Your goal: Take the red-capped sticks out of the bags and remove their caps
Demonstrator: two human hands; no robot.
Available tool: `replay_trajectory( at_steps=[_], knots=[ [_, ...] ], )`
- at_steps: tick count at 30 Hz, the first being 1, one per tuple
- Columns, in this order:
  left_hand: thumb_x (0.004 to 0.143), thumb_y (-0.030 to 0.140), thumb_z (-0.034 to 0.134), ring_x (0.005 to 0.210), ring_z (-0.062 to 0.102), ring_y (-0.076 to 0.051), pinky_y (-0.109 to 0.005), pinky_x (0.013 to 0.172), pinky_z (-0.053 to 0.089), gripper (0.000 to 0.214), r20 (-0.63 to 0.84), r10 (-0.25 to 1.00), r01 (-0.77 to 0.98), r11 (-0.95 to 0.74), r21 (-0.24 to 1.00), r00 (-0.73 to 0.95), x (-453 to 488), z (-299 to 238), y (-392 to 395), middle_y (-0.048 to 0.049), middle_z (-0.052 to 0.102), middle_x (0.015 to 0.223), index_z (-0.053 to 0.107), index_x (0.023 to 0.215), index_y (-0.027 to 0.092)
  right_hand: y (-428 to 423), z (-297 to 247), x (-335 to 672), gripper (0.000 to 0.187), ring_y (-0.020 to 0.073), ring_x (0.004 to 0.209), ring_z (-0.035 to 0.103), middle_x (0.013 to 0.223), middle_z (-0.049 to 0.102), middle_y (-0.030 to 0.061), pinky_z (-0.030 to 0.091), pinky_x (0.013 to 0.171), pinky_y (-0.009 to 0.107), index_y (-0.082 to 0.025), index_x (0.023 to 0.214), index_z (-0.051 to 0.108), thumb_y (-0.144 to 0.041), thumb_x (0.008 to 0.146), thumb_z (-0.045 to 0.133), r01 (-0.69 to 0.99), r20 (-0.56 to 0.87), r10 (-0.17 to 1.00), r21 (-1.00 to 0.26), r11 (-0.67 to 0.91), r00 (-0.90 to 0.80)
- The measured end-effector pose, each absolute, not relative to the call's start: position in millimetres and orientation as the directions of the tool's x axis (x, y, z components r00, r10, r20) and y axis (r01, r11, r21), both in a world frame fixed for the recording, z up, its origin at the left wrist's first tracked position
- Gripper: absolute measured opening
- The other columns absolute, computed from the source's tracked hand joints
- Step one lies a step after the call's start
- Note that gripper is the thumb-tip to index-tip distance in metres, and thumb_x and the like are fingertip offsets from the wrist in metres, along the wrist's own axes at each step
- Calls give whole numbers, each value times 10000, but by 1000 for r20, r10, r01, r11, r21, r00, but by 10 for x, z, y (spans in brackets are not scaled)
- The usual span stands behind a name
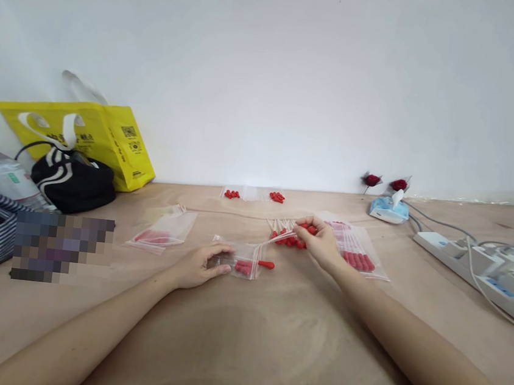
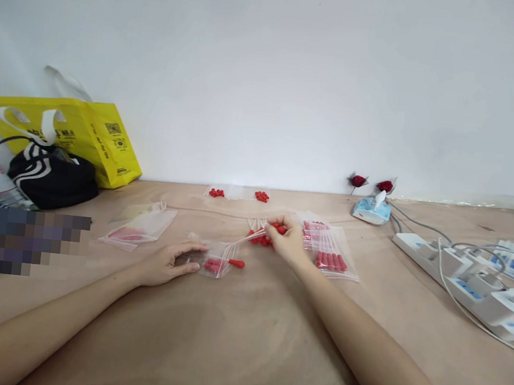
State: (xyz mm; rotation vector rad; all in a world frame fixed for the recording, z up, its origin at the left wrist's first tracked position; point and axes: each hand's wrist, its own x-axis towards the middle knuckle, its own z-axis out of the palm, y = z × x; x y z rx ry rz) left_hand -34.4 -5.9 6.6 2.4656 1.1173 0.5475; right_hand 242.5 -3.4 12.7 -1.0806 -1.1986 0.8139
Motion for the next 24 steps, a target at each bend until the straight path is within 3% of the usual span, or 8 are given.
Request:
replay_trajectory(
  at_steps=[4,6,9,12,16,24],
  knots=[
    [774,414,489,991,564,-191,-334,879,435,374,189,828,601,-521,606,527,-319,103,-21,-65,616,1075,550,1055,174,132,171,2687,258,84,504,477,579,496,-46,408,516,231,-172,783,531,-356,624,615,115,428,810,-901,419,401],
    [783,428,463,950,579,-186,-324,850,447,366,207,867,627,-475,618,453,-233,154,18,-56,634,1034,565,1020,169,198,130,2780,249,94,550,493,645,527,-21,425,558,248,-168,833,540,-344,664,593,251,534,729,-845,472,428],
    [774,402,479,859,593,-177,-298,782,459,300,280,872,702,-490,517,402,55,247,91,-38,655,925,598,923,171,238,15,2830,172,119,604,511,699,552,10,440,620,286,-173,845,567,-283,714,561,526,722,613,-674,519,320],
    [745,336,525,812,580,-168,-282,755,447,174,359,788,739,-604,298,500,479,298,183,-17,636,845,605,790,188,219,-117,2783,120,144,673,533,755,555,33,451,668,308,-190,848,590,-217,756,518,672,823,559,-473,569,106],
    [688,324,579,873,536,-219,-340,799,413,153,421,774,766,-597,239,473,944,240,332,-52,583,831,582,738,180,191,-241,2694,172,165,765,543,809,542,46,463,711,318,-222,903,602,-180,790,480,702,834,544,-333,630,-92],
    [688,218,540,796,523,-192,-301,751,411,97,502,774,797,-553,242,385,1098,153,450,-41,540,723,516,606,172,176,-291,2656,258,166,793,531,842,533,62,460,735,312,-200,1012,601,-165,797,465,703,747,626,-320,635,-225]
  ],
)
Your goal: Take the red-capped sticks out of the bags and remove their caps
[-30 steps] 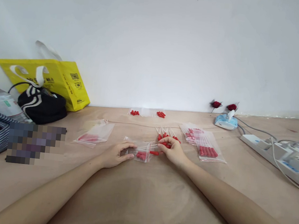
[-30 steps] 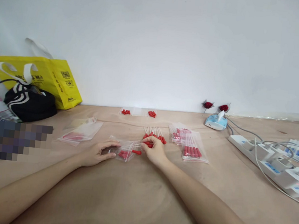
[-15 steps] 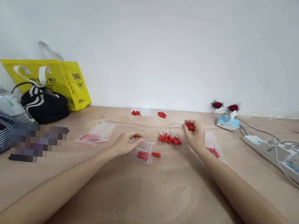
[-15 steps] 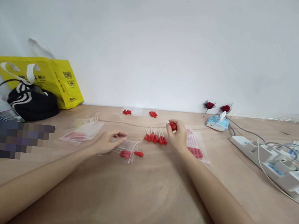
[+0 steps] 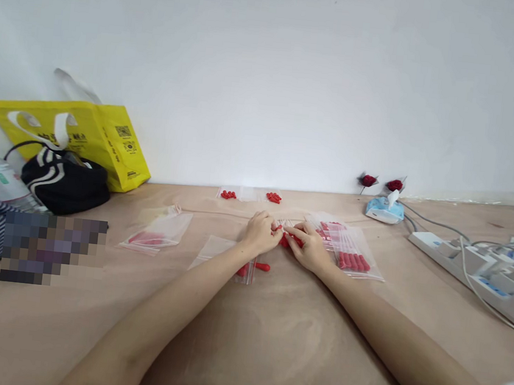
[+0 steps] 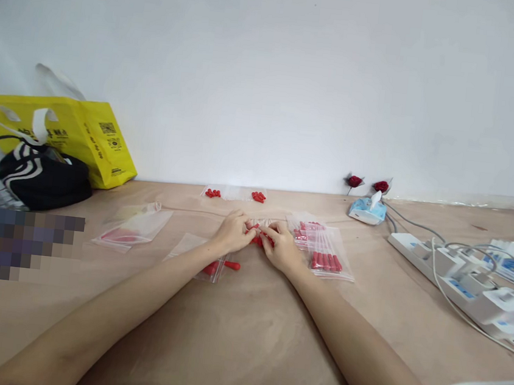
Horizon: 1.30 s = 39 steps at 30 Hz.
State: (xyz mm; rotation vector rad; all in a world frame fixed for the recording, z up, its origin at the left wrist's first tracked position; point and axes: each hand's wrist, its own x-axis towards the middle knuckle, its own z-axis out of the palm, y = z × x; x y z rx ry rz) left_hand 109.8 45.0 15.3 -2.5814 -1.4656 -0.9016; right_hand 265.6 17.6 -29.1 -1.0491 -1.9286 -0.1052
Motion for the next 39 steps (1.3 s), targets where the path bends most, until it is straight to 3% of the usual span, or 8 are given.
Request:
replay_trajectory(
  at_steps=[8,13,17,23,27,30,35,39],
  knots=[
    [686,170,503,730,519,-176,-292,691,405,60,530,811,843,-451,294,249,670,199,430,-35,522,725,484,629,170,176,-325,2615,224,171,793,527,859,550,71,451,716,306,-191,968,609,-225,814,450,735,669,705,-352,579,-235],
    [652,197,543,650,524,-158,-271,622,401,91,444,850,830,-450,329,284,520,62,409,-9,536,655,492,580,174,190,-316,2605,194,194,817,525,851,569,76,426,727,326,-186,915,598,-280,801,471,775,654,737,-372,511,-172],
    [656,266,571,613,547,-140,-245,590,411,104,364,857,783,-495,378,366,556,31,418,11,589,630,542,610,177,149,-283,2612,315,226,892,517,943,573,87,387,752,353,-186,964,562,-416,751,537,828,656,753,-391,402,-56],
    [749,244,472,747,587,-156,-264,693,437,118,346,849,739,-521,427,399,457,124,333,-15,644,791,567,746,173,30,-179,2618,301,221,882,512,899,595,58,303,778,367,-202,907,572,-452,743,537,847,700,714,-389,363,15],
    [809,313,419,829,589,-162,-290,768,445,188,387,809,690,-583,429,443,123,153,138,-24,639,891,556,829,186,-154,-97,2512,207,146,681,501,658,563,6,297,744,331,-185,711,576,-371,777,516,772,695,696,-339,538,-180],
    [816,324,432,951,564,-177,-315,867,421,209,386,744,630,-668,396,546,-160,128,-27,-42,631,972,570,901,192,-298,-76,2339,177,139,684,492,666,558,1,317,719,308,-185,683,575,-357,727,580,665,595,700,-339,665,-396],
    [818,329,448,1077,515,-184,-336,941,392,332,230,739,644,-668,373,633,-386,80,-173,-52,574,1162,532,1114,203,-341,-112,2107,129,155,724,492,744,563,23,339,664,286,-198,749,610,-323,715,615,709,463,795,-399,581,-391],
    [813,318,456,1089,512,-183,-342,945,392,338,193,744,647,-657,387,640,-358,84,-178,-50,584,1156,547,1113,194,-283,-119,2053,82,158,744,509,727,594,20,334,675,289,-207,721,625,-256,764,576,700,440,807,-426,573,-393]
  ],
)
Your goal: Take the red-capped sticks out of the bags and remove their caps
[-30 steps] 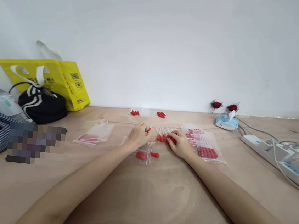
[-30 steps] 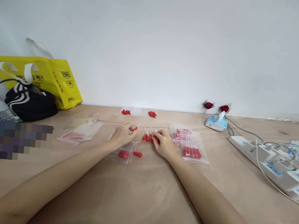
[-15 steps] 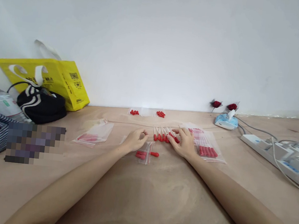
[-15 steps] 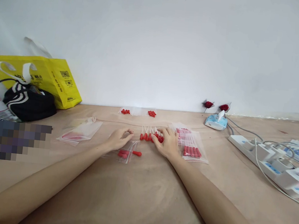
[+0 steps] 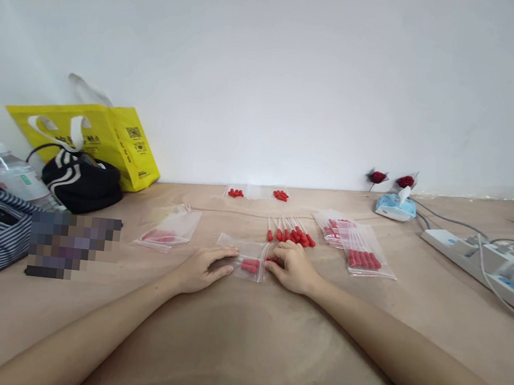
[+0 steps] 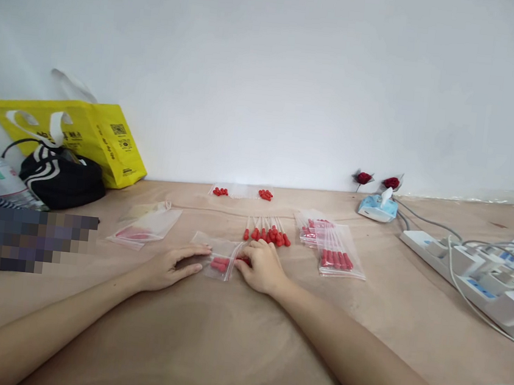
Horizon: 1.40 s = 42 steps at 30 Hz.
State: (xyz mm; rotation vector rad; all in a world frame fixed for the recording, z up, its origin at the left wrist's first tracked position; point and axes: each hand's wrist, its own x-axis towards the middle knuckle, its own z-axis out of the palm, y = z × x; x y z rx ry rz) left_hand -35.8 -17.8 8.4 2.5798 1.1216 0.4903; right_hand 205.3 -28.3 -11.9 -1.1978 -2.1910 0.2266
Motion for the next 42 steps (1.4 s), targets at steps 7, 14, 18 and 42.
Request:
replay_trajectory(
  at_steps=[7,14,18,42],
  knots=[
    [803,307,467,1064,529,-179,-335,931,405,355,212,741,641,-663,387,638,-349,83,-178,-47,583,1156,527,1137,200,-218,-96,1810,101,107,603,507,668,631,-14,349,631,241,-194,741,644,-231,765,553,595,362,886,-656,464,-291],
    [811,306,453,1073,521,-184,-342,935,399,346,210,744,648,-660,381,634,-354,72,-174,-49,577,1164,522,1137,214,-289,-10,1776,169,141,731,521,751,632,-21,308,676,263,-229,753,646,-369,658,641,656,337,863,-561,506,-377],
    [818,315,446,1098,502,-186,-345,945,390,348,190,734,641,-667,379,652,-357,77,-175,-51,564,1181,520,1142,211,-308,50,1809,181,102,582,481,604,570,-48,301,607,240,-202,666,611,-358,598,673,681,209,879,-565,467,-429],
    [815,319,453,1091,507,-189,-353,943,389,350,196,751,642,-646,413,630,-356,59,-180,-46,563,1186,525,1143,223,-342,37,1862,254,107,590,476,660,554,-24,336,532,205,-180,740,539,-261,550,686,638,271,880,-610,471,-390]
  ],
)
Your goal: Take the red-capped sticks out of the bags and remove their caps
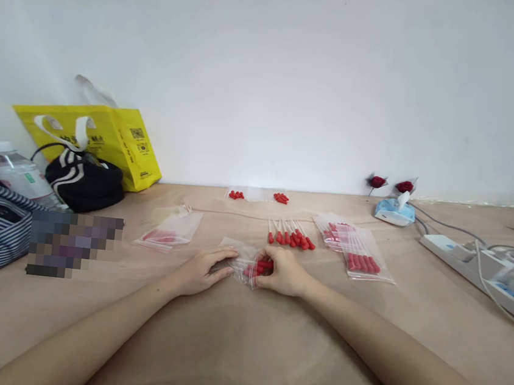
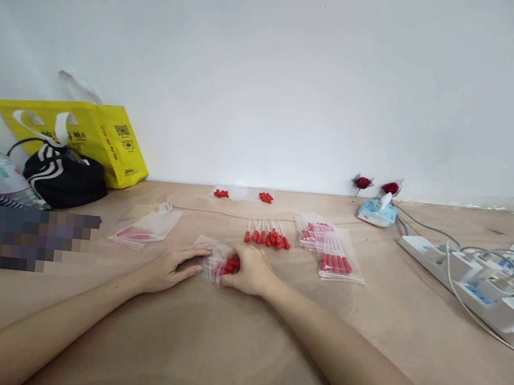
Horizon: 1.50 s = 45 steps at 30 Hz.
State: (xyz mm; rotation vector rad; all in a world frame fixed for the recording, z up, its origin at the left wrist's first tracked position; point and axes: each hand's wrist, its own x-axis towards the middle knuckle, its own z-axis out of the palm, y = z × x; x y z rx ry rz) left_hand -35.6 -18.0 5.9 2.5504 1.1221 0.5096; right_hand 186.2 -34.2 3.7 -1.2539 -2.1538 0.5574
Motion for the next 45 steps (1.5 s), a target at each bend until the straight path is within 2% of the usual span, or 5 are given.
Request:
replay_trajectory(
  at_steps=[25,30,34,37,45],
  knots=[
    [736,323,509,1051,533,-216,-366,939,391,322,164,835,674,-527,518,526,-416,112,-169,-82,595,1116,569,1011,165,-228,211,2543,154,98,490,507,528,556,-43,393,514,233,-174,648,530,-226,539,625,0,234,970,-972,235,61],
    [690,231,516,1073,515,-209,-355,944,371,182,167,799,609,-558,564,578,-464,112,-179,-73,604,1095,599,842,173,-51,308,2529,110,108,526,507,568,532,-33,404,536,242,-184,662,517,-230,597,593,180,474,839,-880,439,268],
    [692,223,510,1003,543,-199,-339,910,383,146,159,820,590,-516,622,549,-412,183,-118,-55,619,1045,626,764,172,129,204,2278,39,127,668,524,736,534,18,424,607,240,-185,663,537,-155,644,521,525,731,676,-612,591,92],
    [699,269,559,910,566,-191,-346,891,390,184,129,904,566,-361,742,408,-251,218,59,-39,647,933,652,829,178,254,86,2029,115,131,744,515,835,520,49,418,650,231,-175,721,551,-107,688,466,692,713,678,-398,602,-180],
    [707,253,621,644,585,-103,-264,700,492,130,-111,961,343,17,939,255,286,116,739,-7,612,684,612,705,124,441,-41,1761,172,121,681,495,891,505,55,391,592,229,-168,776,596,-85,698,466,739,598,740,-340,582,-308]
  ],
)
